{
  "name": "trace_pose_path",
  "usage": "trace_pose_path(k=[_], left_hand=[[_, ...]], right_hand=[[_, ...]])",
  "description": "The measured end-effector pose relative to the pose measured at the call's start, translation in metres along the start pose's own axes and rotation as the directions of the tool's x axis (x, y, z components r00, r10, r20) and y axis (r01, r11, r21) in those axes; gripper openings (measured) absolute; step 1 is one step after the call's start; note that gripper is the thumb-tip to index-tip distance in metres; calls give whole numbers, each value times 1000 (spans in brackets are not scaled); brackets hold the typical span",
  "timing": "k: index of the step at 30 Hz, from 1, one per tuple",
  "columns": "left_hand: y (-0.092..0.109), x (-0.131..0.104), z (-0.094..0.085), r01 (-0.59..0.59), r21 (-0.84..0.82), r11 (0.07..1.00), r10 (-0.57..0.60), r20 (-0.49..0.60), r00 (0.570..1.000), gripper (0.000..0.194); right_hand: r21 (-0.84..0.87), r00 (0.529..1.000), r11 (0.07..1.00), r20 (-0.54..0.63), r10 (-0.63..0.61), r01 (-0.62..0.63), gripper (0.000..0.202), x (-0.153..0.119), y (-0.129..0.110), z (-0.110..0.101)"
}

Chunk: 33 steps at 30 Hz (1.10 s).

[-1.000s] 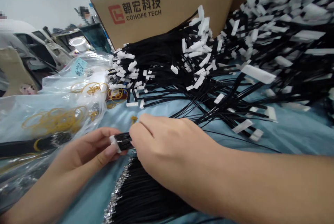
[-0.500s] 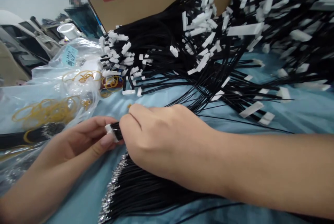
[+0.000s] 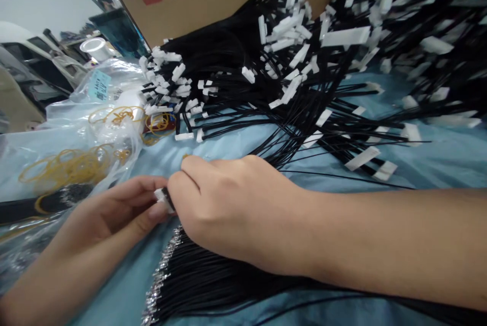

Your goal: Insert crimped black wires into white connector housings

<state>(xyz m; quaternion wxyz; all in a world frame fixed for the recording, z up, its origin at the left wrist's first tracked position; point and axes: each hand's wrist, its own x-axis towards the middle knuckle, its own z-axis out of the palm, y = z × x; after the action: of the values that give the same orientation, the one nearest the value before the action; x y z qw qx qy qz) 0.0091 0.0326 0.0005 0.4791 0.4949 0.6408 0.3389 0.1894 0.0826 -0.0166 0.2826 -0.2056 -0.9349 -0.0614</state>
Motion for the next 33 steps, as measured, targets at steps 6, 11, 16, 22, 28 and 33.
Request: trace_pose_path(k=[6,11,16,22,28,33], left_hand=[[-1,-2,2,-30,158,987,26,27,999,15],[2,-4,1,-72,97,993,71,14,997,14],[4,-1,-3,-71,-12,997,71,9,997,9],[0,-2,-4,-73,-73,995,75,24,997,9],[-3,-1,-5,-58,-30,998,59,34,998,13],[-5,-2,-5,-123,-11,992,124,51,991,10]], right_hand=[[77,999,996,12,-37,36,23,1,1,2],[44,997,997,-47,-60,62,29,6,-3,-14],[23,997,999,70,-37,36,13,-2,-15,-14],[54,991,998,132,17,-24,11,-14,-16,-4],[-6,994,996,60,90,-90,9,-10,-13,-9],[116,980,981,146,136,-154,7,-7,-11,-8]])
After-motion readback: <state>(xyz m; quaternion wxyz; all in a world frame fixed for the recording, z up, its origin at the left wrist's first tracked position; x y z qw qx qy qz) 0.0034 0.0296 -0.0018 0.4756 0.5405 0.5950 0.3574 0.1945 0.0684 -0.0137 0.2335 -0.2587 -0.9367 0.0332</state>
